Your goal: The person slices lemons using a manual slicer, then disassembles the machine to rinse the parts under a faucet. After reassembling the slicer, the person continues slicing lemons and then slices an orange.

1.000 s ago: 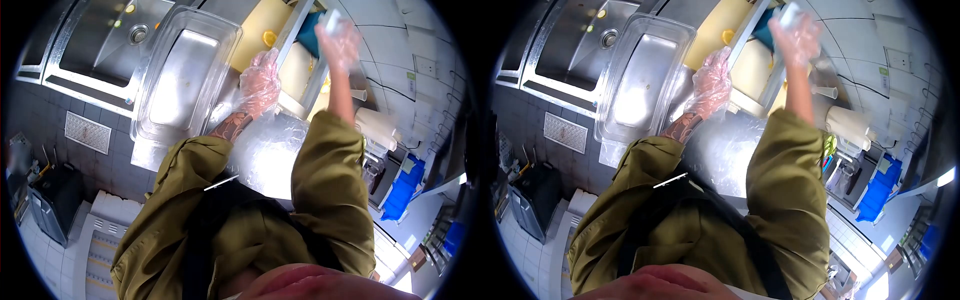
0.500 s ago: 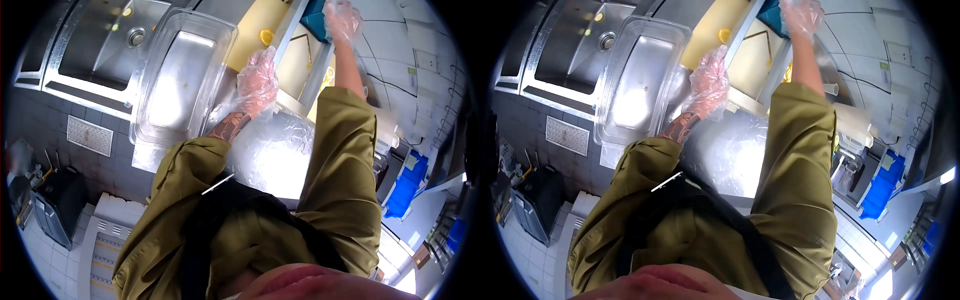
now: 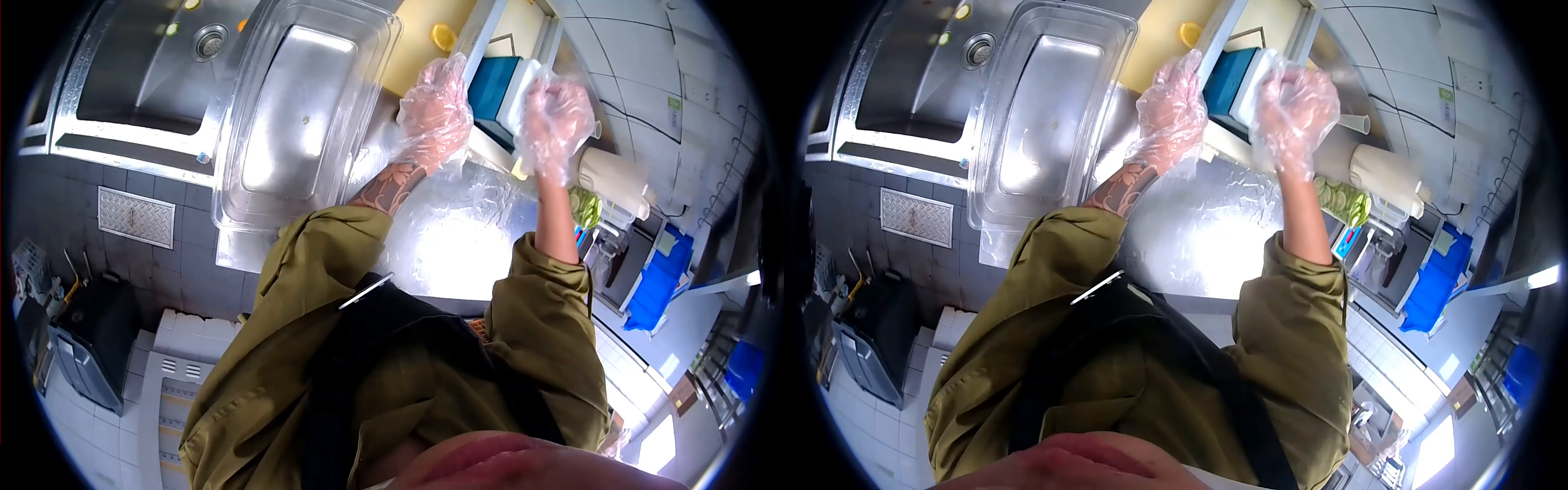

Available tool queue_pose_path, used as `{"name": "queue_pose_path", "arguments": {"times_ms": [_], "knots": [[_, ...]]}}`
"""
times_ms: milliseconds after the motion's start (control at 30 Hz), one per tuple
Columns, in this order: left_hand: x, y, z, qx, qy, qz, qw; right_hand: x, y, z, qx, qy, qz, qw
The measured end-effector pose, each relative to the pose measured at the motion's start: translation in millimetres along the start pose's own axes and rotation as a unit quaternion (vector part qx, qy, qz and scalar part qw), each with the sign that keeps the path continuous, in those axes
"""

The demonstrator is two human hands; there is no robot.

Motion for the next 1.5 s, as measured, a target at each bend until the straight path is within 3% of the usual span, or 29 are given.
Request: {"name": "queue_pose_path", "arguments": {"times_ms": [133, 200, 267, 367, 433, 567, 667, 733, 767, 833, 967, 1033, 1067, 1100, 1133, 1167, 1233, 1333, 1433, 1500], "knots": [[0, 4, -3, 0.018, 0.002, -0.011, 1.000, 27, -28, 53, 0.036, 0.014, -0.047, 0.998], [-2, 1, -4, 0.035, -0.010, -0.013, 0.999, 56, -77, 122, 0.091, 0.081, 0.025, 0.992], [-1, 2, -2, 0.027, -0.008, 0.010, 1.000, 56, -56, 167, 0.145, 0.044, -0.075, 0.986], [1, 2, 1, 0.003, 0.010, 0.025, 1.000, 70, -75, 205, 0.075, 0.023, 0.000, 0.997], [-1, 2, 3, 0.003, 0.010, 0.044, 0.999, 64, -62, 208, 0.080, 0.036, -0.004, 0.996], [8, 8, 2, 0.025, -0.037, 0.031, 0.999, 63, -64, 188, 0.053, -0.036, -0.043, 0.997], [7, 10, 2, -0.003, -0.038, 0.030, 0.999, 45, -38, 125, 0.013, 0.080, -0.019, 0.997], [4, 6, 0, -0.031, -0.022, 0.040, 0.998, 43, -41, 65, -0.188, -0.027, -0.046, 0.981], [4, 4, 0, -0.023, -0.031, 0.039, 0.999, 5, 4, 23, -0.205, -0.009, -0.092, 0.974], [5, 6, -1, -0.006, -0.047, 0.037, 0.998, -5, 13, -26, -0.311, -0.077, -0.010, 0.947], [8, 12, 2, 0.019, -0.075, 0.070, 0.995, 3, 10, -4, -0.290, -0.068, -0.057, 0.953], [6, 9, 0, 0.005, -0.064, 0.057, 0.996, 30, -11, 51, -0.213, 0.011, -0.121, 0.969], [7, 10, 0, 0.006, -0.073, 0.045, 0.996, 52, -38, 82, -0.226, -0.042, -0.106, 0.968], [7, 10, -2, -0.001, -0.070, 0.039, 0.997, 65, -56, 121, -0.242, -0.028, -0.095, 0.965], [6, 8, -2, -0.004, -0.066, 0.034, 0.997, 60, -38, 127, -0.203, -0.015, -0.120, 0.972], [5, 7, -1, -0.007, -0.062, 0.028, 0.998, 77, -50, 146, -0.317, -0.152, -0.208, 0.913], [0, 7, 4, -0.004, -0.054, 0.016, 0.998, 79, -60, 180, -0.156, -0.013, -0.106, 0.982], [3, 4, 0, -0.016, -0.044, -0.015, 0.999, 69, -53, 176, -0.120, 0.001, -0.108, 0.987], [0, 3, -2, 0.020, -0.063, -0.006, 0.998, 30, -12, 134, -0.037, 0.096, 0.086, 0.991], [-1, 3, -1, 0.016, -0.063, 0.002, 0.998, 41, -33, 107, -0.147, 0.023, 0.017, 0.989]]}}
Point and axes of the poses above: each hand's wrist, its own z-axis towards the middle knuckle, its own x-axis out of the palm, y = z × x, the point moved 5 cm from there along z, towards the middle knuckle, and after that the axes turned 7 degrees about y, right-handed, at the moved point
